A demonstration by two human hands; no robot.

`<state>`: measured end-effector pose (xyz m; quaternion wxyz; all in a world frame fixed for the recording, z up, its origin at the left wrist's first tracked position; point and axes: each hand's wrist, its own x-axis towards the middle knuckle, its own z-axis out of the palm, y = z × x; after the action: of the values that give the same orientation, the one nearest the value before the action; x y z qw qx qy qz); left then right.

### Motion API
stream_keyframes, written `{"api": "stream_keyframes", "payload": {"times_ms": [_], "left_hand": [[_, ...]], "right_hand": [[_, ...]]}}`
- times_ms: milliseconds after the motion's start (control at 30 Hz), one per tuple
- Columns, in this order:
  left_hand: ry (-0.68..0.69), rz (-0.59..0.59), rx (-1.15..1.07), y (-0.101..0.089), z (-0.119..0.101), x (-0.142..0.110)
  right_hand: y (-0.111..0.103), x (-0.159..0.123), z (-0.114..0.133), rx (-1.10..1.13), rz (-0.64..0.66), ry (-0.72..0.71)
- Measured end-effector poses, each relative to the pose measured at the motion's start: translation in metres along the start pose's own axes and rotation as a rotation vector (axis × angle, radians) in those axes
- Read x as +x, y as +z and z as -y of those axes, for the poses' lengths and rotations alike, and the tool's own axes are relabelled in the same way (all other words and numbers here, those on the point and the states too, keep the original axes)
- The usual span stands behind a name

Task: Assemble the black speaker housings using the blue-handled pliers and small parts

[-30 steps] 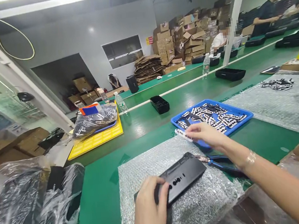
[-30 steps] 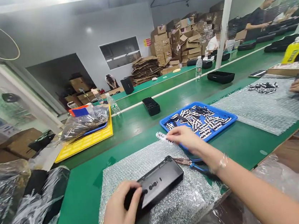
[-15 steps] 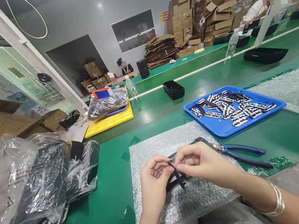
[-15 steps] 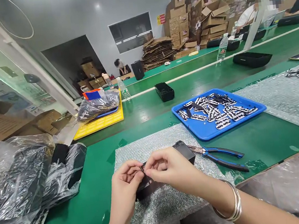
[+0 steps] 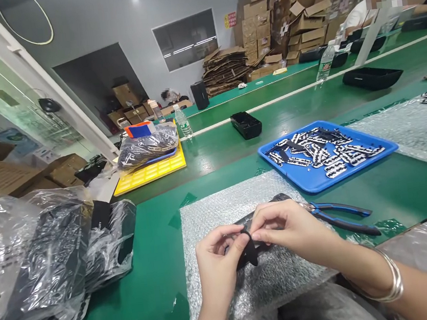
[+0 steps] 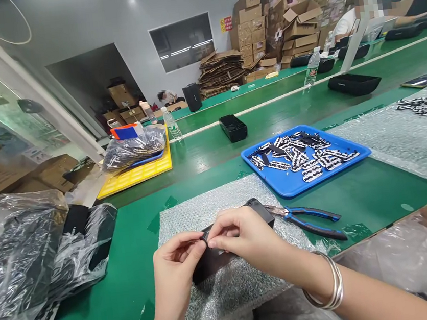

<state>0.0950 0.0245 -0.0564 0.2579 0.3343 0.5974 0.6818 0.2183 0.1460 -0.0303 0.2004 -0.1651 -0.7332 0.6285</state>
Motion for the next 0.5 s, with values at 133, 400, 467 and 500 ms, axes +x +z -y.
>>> {"api": "stream_keyframes", "payload": {"times_ms": [133,400,467,500], "left_hand": [[-0.025,0.03,0.008,-0.0022,0.0001,0.0009],[-0.051,0.035,0.004,-0.0008,0.0006,-0.0019],[0.021,0.005,0.064,0.0001,0.0018,-0.0038],[0.097,0.005,0.122,0.0002,0.0025,-0.0045]], "right_hand": [[-0.0018,-0.001,0.0048,-0.052,0.052,0.01],[-0.001,0.0022,0.007,-0.058,0.115,0.088],[0.0014,0.004,0.0085,-0.038,0.077,0.127],[0.0026,0.0051,0.0091,-0.027,0.057,0.151]]}}
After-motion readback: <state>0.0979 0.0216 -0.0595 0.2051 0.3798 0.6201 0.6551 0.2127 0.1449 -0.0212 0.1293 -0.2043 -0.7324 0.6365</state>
